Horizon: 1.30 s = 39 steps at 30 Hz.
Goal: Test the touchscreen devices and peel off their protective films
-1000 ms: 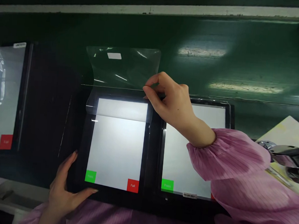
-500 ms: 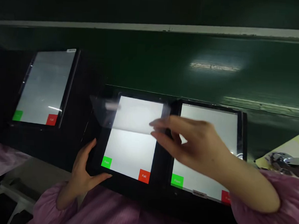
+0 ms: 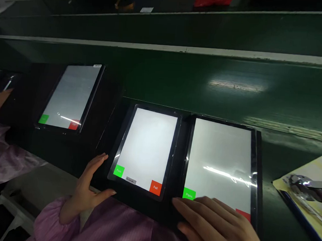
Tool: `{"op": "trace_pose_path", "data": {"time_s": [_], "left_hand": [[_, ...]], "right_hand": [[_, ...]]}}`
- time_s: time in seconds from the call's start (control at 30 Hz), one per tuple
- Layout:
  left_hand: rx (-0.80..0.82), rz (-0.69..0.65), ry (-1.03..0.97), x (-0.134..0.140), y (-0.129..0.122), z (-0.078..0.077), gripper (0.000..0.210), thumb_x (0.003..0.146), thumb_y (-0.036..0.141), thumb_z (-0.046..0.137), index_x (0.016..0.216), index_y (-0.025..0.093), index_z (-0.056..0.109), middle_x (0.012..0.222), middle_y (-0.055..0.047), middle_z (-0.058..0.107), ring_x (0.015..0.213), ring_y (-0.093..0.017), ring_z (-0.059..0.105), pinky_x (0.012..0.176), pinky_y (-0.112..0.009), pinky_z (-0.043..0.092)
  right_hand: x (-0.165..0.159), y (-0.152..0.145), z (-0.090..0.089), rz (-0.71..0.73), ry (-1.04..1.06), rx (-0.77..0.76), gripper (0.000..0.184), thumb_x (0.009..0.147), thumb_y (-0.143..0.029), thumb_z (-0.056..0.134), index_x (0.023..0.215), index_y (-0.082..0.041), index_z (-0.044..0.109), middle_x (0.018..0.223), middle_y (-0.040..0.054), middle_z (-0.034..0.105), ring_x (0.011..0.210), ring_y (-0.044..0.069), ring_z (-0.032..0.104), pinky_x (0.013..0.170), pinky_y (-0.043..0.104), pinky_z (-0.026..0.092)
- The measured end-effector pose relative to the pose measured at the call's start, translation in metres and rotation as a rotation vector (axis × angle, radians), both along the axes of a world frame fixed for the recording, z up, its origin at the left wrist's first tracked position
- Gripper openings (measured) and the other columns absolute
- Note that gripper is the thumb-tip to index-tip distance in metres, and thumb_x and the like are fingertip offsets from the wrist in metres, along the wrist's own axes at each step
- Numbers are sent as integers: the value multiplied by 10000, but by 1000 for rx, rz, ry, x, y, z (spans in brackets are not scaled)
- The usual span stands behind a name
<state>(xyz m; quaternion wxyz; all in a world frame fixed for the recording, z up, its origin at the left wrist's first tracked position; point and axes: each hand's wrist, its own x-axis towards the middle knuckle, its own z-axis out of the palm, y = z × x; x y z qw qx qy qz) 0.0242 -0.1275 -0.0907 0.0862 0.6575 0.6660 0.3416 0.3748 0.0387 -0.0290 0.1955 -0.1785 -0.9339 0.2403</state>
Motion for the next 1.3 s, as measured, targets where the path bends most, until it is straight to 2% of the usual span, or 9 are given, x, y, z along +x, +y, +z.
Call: {"op": "trace_pose_path", "data": {"time_s": [0.13, 0.27, 0.37, 0.47, 0.63, 0.83, 0.97, 1.1, 1.3], "left_hand": [[63, -104, 108, 1, -8, 10, 776, 938, 250, 779, 1610, 218, 393, 1470, -148, 538, 1468, -294, 496, 1302, -544, 347], [72, -154, 196, 1, -11, 14, 790, 920, 166, 780, 1608, 249, 402, 1502, -143, 496, 1476, -294, 479, 1315, -547, 301], [-33, -106, 233, 1, -12, 8, 663, 956, 286, 760, 1557, 258, 481, 1614, -157, 410, 1520, -333, 415, 1300, -559, 300], [-59, -20, 133, 3, -9, 3, 716, 984, 417, 715, 1610, 269, 402, 1610, -154, 432, 1478, -332, 456, 1225, -529, 409], [-109, 14, 151, 6, 11, 6, 729, 1006, 524, 641, 1636, 301, 351, 1610, -145, 454, 1460, -376, 474, 1176, -585, 431], [-114, -5, 292, 15, 29, 11, 684, 1046, 585, 529, 1647, 334, 322, 1641, -149, 407, 1494, -398, 434, 1199, -641, 367], [-170, 13, 355, 16, 27, 13, 736, 1016, 689, 494, 1651, 356, 324, 1691, -161, 321, 1546, -451, 334, 1180, -691, 382], [-146, 61, 204, 12, 20, 4, 1097, 853, 832, 623, 1692, 262, 206, 1717, -241, 244, 1570, -520, 267, 1152, -773, 404], [-159, 127, -68, 3, 17, -28, 1306, 713, 550, 938, 1698, 296, 120, 1734, -200, 275, 1577, -472, 336, 1228, -743, 372]], "right_hand": [[32, -13, -19, -178, -83, 174, 332, 1103, -386, 520, 1372, -306, 698, 1426, 71, 660, 1236, 328, 606, 970, 475, 453], [36, -27, -14, -208, -108, 275, 302, 1098, -363, 518, 1300, -248, 712, 1528, 150, 541, 1238, 373, 556, 1002, 535, 387], [35, -33, -5, -291, -52, 196, 256, 1072, -202, 537, 1289, -199, 673, 1455, 155, 554, 1261, 330, 542, 1015, 483, 422], [35, -30, -9, -423, -55, 226, 231, 1060, -150, 554, 1262, -189, 661, 1427, 156, 562, 1240, 316, 546, 989, 463, 432], [31, -19, -25, -447, -85, 253, 255, 1084, -202, 549, 1324, -192, 632, 1450, 165, 570, 1251, 320, 556, 988, 472, 438], [35, 4, -24, -473, -133, 380, 312, 1116, -359, 465, 1347, -253, 647, 1487, 155, 588, 1253, 381, 590, 979, 556, 441], [47, 65, -31, -652, 39, 202, 316, 1103, -399, 479, 1336, -280, 658, 1459, 135, 616, 1311, 350, 602, 1070, 550, 459], [45, 132, -43, -717, 56, -92, 533, 1087, -593, 404, 1395, -236, 652, 1504, 150, 602, 1450, 345, 504, 1209, 577, 367], [38, 161, -45, -756, 249, -386, 621, 996, -796, 451, 1136, -276, 759, 1247, 79, 751, 1250, 313, 633, 1166, 539, 428]]}}
